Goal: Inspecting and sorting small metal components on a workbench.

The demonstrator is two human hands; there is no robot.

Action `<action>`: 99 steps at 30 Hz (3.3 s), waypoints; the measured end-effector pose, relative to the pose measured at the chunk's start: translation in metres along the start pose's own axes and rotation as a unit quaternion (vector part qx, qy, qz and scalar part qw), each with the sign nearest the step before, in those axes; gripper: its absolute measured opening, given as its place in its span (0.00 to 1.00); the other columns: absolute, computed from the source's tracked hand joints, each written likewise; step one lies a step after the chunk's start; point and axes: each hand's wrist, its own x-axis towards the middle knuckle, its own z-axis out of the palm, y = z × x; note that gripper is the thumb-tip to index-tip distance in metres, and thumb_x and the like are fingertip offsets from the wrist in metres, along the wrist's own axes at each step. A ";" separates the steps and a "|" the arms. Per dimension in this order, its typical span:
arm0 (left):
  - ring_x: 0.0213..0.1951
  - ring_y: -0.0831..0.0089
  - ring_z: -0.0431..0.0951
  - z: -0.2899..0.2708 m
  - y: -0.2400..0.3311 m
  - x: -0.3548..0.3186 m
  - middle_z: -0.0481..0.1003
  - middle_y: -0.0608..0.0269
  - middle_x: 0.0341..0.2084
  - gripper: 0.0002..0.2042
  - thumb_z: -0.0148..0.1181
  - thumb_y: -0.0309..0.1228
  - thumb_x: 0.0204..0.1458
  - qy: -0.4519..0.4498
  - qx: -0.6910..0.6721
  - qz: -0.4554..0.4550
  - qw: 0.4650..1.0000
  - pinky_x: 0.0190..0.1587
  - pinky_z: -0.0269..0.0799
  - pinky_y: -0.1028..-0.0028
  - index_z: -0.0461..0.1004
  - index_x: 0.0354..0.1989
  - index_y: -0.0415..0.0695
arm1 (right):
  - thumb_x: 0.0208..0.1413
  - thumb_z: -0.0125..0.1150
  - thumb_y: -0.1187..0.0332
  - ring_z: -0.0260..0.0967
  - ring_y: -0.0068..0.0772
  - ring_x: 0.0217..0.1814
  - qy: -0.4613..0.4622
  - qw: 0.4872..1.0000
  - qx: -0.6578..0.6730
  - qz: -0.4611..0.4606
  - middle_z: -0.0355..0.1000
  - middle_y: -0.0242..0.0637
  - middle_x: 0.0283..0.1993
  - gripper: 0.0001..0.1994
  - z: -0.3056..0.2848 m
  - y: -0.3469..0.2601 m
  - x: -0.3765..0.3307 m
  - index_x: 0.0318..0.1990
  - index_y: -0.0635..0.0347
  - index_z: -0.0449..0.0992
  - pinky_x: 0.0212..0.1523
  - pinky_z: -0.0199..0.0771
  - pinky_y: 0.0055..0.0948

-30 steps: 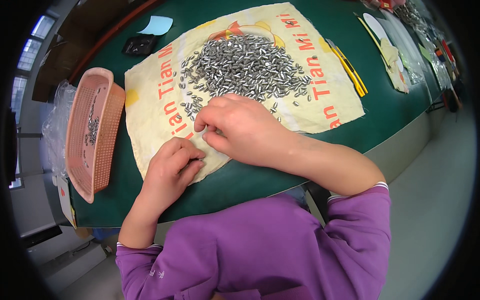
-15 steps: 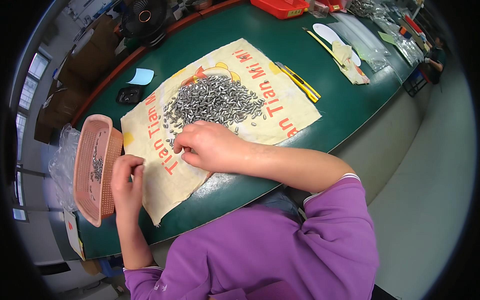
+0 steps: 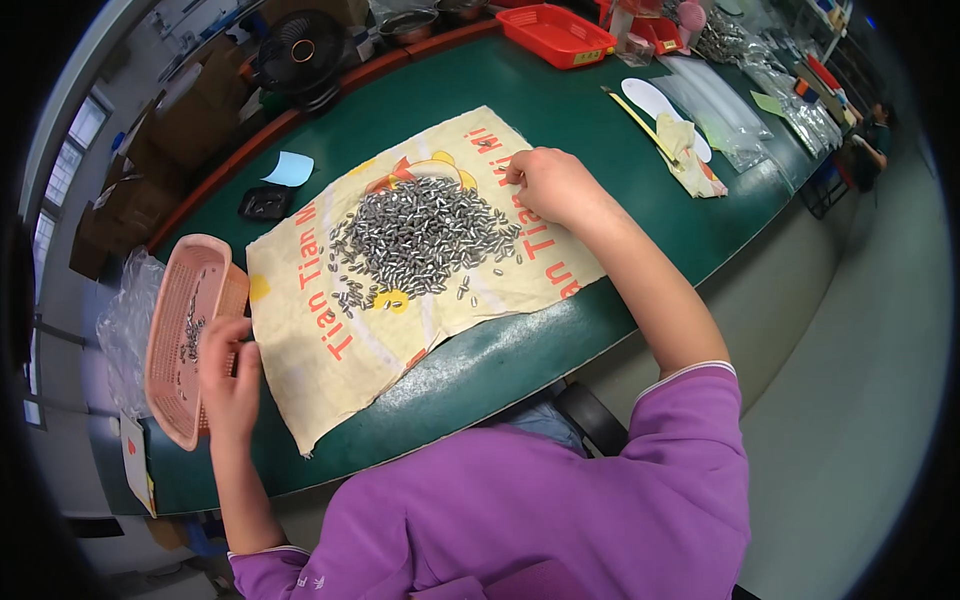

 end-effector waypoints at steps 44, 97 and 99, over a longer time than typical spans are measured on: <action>0.55 0.53 0.74 0.069 0.066 -0.012 0.73 0.53 0.53 0.21 0.62 0.27 0.53 -0.281 -0.193 0.122 0.932 0.58 0.69 0.57 0.72 0.57 0.39 | 0.39 0.77 0.61 0.75 0.49 0.51 -0.067 0.995 -0.014 -0.070 0.68 0.53 0.56 0.40 0.007 -0.054 -0.068 0.63 0.62 0.67 0.56 0.74 0.41; 0.40 0.55 0.74 0.133 0.080 -0.006 0.73 0.54 0.36 0.16 0.60 0.21 0.49 -0.163 -0.181 0.180 0.953 0.44 0.73 0.62 0.77 0.48 0.37 | 0.39 0.75 0.66 0.76 0.40 0.45 -0.055 0.998 0.028 0.015 0.74 0.47 0.49 0.32 0.020 -0.048 -0.047 0.55 0.67 0.73 0.48 0.77 0.34; 0.40 0.55 0.74 0.133 0.080 -0.006 0.73 0.54 0.36 0.16 0.61 0.21 0.49 -0.163 -0.182 0.182 0.952 0.44 0.73 0.62 0.77 0.48 0.37 | 0.40 0.74 0.68 0.76 0.40 0.42 -0.054 0.997 0.063 -0.009 0.76 0.45 0.43 0.28 0.026 -0.056 -0.037 0.52 0.67 0.75 0.47 0.77 0.33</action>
